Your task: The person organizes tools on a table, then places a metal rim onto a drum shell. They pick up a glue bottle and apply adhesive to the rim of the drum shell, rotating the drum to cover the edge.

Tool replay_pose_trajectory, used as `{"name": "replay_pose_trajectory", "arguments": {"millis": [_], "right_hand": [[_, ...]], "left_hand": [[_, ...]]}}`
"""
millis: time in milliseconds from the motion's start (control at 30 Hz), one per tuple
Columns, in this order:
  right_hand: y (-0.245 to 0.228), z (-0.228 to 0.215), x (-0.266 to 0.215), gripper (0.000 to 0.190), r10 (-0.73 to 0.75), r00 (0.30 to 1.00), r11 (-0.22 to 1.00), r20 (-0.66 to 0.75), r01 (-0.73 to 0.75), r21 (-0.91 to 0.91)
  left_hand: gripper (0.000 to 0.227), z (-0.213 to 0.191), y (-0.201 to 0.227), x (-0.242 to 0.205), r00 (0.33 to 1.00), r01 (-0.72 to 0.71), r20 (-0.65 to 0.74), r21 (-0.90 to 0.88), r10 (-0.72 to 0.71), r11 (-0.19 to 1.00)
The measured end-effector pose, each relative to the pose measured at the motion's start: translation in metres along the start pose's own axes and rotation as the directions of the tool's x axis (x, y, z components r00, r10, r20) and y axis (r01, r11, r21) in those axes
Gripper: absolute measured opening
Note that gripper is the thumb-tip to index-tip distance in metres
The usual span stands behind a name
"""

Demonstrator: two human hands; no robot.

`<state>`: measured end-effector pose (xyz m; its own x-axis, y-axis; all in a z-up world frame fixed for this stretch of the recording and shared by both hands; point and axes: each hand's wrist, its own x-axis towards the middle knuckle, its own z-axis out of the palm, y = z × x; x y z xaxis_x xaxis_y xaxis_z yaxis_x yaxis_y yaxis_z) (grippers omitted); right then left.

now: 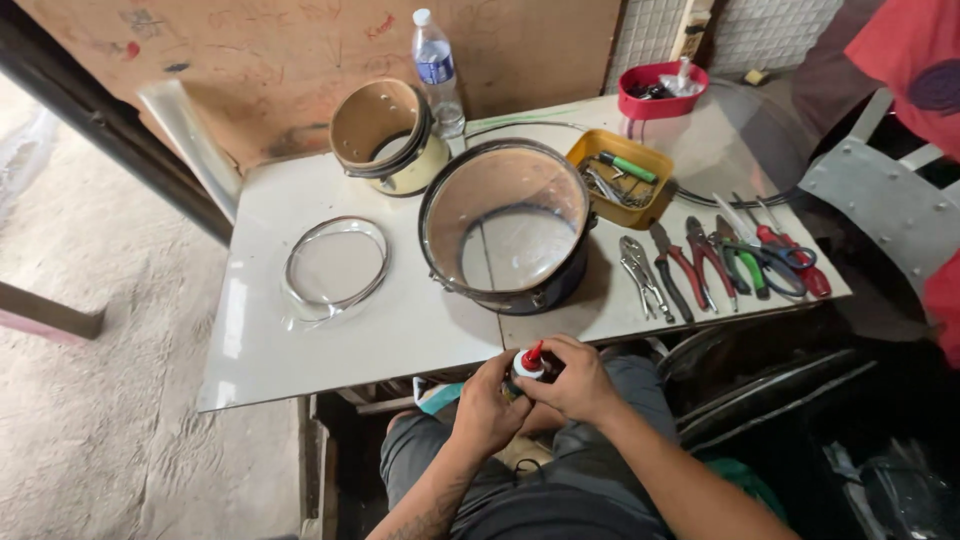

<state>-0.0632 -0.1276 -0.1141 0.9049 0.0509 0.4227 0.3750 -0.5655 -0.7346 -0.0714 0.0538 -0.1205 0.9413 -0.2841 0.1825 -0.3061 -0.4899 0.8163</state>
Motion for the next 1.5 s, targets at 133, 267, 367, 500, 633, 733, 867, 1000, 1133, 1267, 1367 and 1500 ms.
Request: {"name": "replay_pose_trajectory", "arguments": {"millis": [133,267,367,500,633,733,867,1000,1133,1267,1367,1500], "right_hand": [[0.002,0.006,-0.002,0.047,0.038,0.994,0.998,0.103,-0.043,0.045],[0.029,0.006,0.002,0.030,0.185,0.981,0.981,-0.064,-0.180,0.069],[0.026,-0.013,0.015,0.023,0.138,0.979,0.990,-0.148,-0.141,-0.013],[0.043,-0.034,0.039,0.019,0.020,0.973,0.993,-0.232,-0.046,-0.111],[0.066,-0.023,0.037,0.025,0.025,0.982,0.989,-0.187,-0.051,-0.135],[0.066,-0.007,0.032,0.035,0.072,0.992,0.990,-0.105,-0.084,-0.113],[0.055,0.006,0.029,0.028,0.163,0.983,0.986,-0.085,-0.165,-0.020],[0.041,0.008,0.026,0.033,0.157,0.987,0.988,-0.019,-0.156,0.016],[0.042,0.025,0.028,0.032,0.118,0.993,0.993,-0.021,-0.119,-0.012],[0.027,0.039,0.030,0.039,0.059,0.997,0.996,0.052,-0.063,0.067],[0.019,0.054,0.033,0.047,0.012,0.999,0.992,0.042,-0.018,0.125],[0.024,0.073,0.033,0.056,-0.079,0.995,0.994,0.063,0.074,0.076]], "left_hand": [[0.053,-0.007,-0.021,-0.004,0.994,0.017,-0.107,0.042,-0.012,0.999],[0.060,-0.017,-0.032,0.001,0.984,0.084,-0.166,0.070,-0.071,0.994],[0.058,-0.027,-0.036,0.006,0.985,0.125,-0.129,0.073,-0.115,0.989],[0.059,-0.035,-0.040,0.015,0.977,0.192,-0.114,0.101,-0.180,0.976],[0.060,-0.038,-0.023,0.019,0.979,0.192,-0.094,0.110,-0.182,0.975],[0.060,-0.042,-0.008,0.024,0.985,0.171,-0.059,0.150,-0.164,0.974],[0.059,-0.046,-0.007,0.023,0.984,0.176,-0.067,0.149,-0.168,0.973],[0.062,-0.056,-0.016,0.019,0.975,0.216,-0.087,0.153,-0.205,0.964],[0.063,-0.072,-0.019,0.010,0.959,0.274,-0.110,0.144,-0.260,0.951],[0.063,-0.080,-0.027,0.002,0.943,0.326,-0.121,0.135,-0.311,0.936],[0.064,-0.086,-0.032,-0.002,0.933,0.351,-0.143,0.143,-0.332,0.925],[0.064,-0.093,-0.037,-0.004,0.924,0.368,-0.172,0.169,-0.341,0.914]]}}
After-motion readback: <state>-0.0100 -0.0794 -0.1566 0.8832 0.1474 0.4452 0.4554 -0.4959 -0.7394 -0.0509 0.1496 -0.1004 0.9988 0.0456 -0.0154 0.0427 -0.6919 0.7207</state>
